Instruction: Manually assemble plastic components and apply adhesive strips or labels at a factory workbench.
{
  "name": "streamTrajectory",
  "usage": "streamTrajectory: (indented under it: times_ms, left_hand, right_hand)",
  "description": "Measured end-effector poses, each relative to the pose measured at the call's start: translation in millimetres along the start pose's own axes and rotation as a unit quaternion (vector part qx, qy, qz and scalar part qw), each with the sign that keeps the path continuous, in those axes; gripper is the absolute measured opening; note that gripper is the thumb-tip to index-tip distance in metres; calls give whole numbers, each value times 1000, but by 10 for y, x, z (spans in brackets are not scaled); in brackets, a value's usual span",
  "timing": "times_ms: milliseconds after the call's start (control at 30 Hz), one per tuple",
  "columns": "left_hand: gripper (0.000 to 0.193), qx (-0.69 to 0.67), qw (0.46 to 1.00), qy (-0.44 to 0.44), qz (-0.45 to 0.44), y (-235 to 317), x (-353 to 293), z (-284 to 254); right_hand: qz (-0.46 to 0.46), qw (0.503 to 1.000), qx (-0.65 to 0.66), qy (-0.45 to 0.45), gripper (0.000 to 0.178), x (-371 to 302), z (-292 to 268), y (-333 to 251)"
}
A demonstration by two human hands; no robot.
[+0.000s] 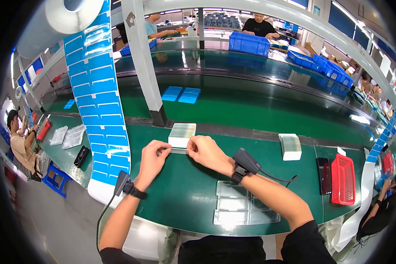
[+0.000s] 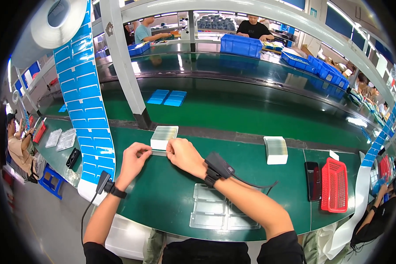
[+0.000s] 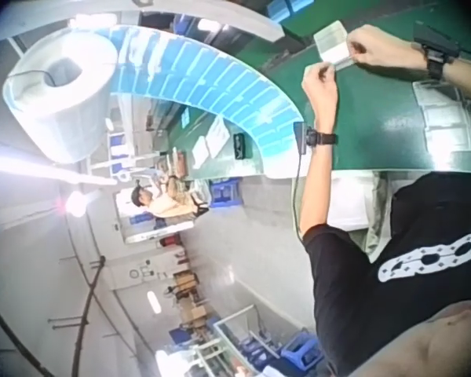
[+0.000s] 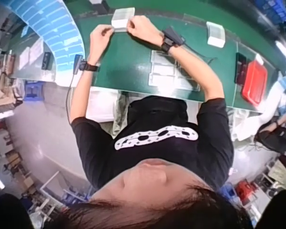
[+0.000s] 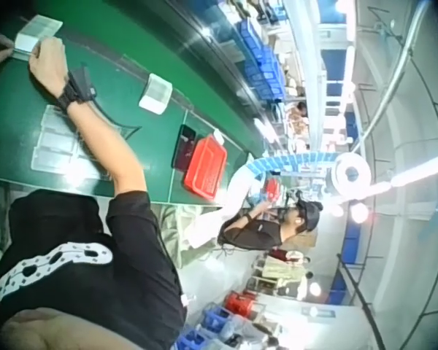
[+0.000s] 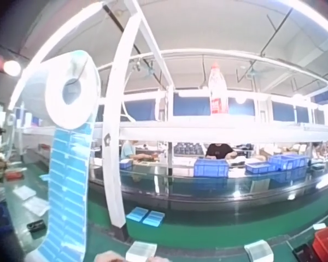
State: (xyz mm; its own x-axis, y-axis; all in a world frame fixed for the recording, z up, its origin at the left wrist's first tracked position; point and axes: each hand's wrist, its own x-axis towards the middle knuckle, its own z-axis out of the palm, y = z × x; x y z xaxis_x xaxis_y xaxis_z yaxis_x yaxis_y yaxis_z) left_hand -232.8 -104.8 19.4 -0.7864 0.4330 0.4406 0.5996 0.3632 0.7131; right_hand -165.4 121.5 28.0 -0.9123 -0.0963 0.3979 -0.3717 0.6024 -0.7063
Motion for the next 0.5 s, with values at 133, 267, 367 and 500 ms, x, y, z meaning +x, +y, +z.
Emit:
streamTrajectory:
  times_ms: [133,267,367,500]
  left_hand:
    - [13,36,998,27,37,-173,161,61]
    - [27,25,999,38,7,-227,214,157]
    - [38,40,998,51,-2,-229,218,209]
    - [45,104,994,38,-1,-306,227,214]
  right_hand:
    - [45,999,0,6,9,120,46,23]
    - [20,997,-47,66,17,160,171,184]
    - [11,992,-85,90,21,175,193,201]
    - [47,989,-117,76,26,175,166,118]
